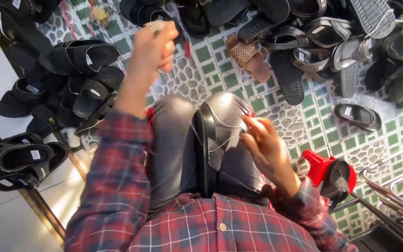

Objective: The person sits on the floor and sews a black shoe using a needle and thread. They repeatedly pull the thread through the shoe's sole and upper, tightening stitches by hand.

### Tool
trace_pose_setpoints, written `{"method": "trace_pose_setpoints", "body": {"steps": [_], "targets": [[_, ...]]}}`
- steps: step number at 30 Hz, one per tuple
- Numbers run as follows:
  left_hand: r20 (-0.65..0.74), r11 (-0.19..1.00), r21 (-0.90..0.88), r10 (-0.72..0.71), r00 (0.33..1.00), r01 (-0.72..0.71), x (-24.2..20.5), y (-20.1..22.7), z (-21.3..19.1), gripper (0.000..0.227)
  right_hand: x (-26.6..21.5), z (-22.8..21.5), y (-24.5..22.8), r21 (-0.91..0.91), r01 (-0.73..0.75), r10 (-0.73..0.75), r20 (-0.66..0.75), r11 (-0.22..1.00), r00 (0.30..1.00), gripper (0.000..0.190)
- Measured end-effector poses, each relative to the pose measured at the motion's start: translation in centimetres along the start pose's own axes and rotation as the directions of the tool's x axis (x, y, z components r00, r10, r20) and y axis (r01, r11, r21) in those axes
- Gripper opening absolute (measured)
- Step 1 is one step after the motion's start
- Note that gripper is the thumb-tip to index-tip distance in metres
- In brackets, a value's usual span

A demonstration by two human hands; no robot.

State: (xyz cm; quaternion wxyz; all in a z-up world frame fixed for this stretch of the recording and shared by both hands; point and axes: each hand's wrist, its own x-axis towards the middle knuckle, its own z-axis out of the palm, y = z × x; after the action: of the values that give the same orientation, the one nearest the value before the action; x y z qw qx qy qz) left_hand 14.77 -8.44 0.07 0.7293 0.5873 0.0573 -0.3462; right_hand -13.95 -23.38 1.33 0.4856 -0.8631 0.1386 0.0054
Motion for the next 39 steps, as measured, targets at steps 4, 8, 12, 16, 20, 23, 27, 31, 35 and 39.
{"method": "trace_pose_setpoints", "body": {"steps": [4, 8, 12, 16, 20, 23, 27, 31, 35, 39], "targets": [[-0.126, 0.435, 0.896, 0.048, 0.991, 0.093, -3.6, -1.3, -7.0, 0.024, -2.2, -0.9, -0.5, -0.164, 0.152, -0.11, 0.238, 0.975, 0.965, 0.049], [0.439, -0.029, 0.841, 0.619, 0.652, -0.54, -8.1, -4.6, -8.3, 0.037, -1.2, -0.6, -4.4, -0.228, 0.175, -0.122, 0.23, 0.958, 0.966, 0.039], [0.499, 0.199, 0.699, 0.552, 0.668, -0.687, -12.9, -6.2, -4.1, 0.062, -1.1, -0.3, -3.1, -0.304, 0.218, -0.141, 0.257, 0.927, 0.956, 0.041], [0.65, 0.164, 0.64, 0.406, 0.642, -0.751, -14.0, -8.2, -2.9, 0.099, -0.5, -0.7, -4.3, -0.368, 0.294, -0.196, 0.279, 0.882, 0.94, 0.04], [0.662, 0.133, 0.657, 0.369, 0.652, -0.742, -13.9, -8.6, -2.3, 0.11, -0.3, -0.9, -4.6, -0.465, 0.337, -0.219, 0.291, 0.819, 0.931, 0.041], [0.663, 0.115, 0.662, 0.37, 0.651, -0.74, -13.6, -9.2, -2.4, 0.113, -0.5, -1.0, -3.4, -0.451, 0.328, -0.199, 0.31, 0.83, 0.93, 0.041], [0.644, 0.121, 0.676, 0.383, 0.662, -0.727, -13.8, -9.4, -2.2, 0.112, 0.0, -1.3, -4.2, -0.459, 0.334, -0.186, 0.339, 0.823, 0.922, 0.042], [0.635, 0.099, 0.69, 0.392, 0.666, -0.717, -13.8, -9.6, -1.9, 0.113, 0.0, -1.9, -5.5, -0.583, 0.33, -0.105, 0.385, 0.742, 0.917, 0.045], [0.603, 0.115, 0.701, 0.43, 0.672, -0.704, -13.8, -9.9, -1.5, 0.113, -0.1, -1.3, -5.8, -0.633, 0.363, -0.134, 0.381, 0.684, 0.915, 0.051], [0.577, 0.107, 0.712, 0.474, 0.665, -0.694, -13.5, -10.5, -1.3, 0.113, -0.8, 0.6, -2.3, -0.591, 0.366, -0.251, 0.27, 0.719, 0.93, 0.045]]}}
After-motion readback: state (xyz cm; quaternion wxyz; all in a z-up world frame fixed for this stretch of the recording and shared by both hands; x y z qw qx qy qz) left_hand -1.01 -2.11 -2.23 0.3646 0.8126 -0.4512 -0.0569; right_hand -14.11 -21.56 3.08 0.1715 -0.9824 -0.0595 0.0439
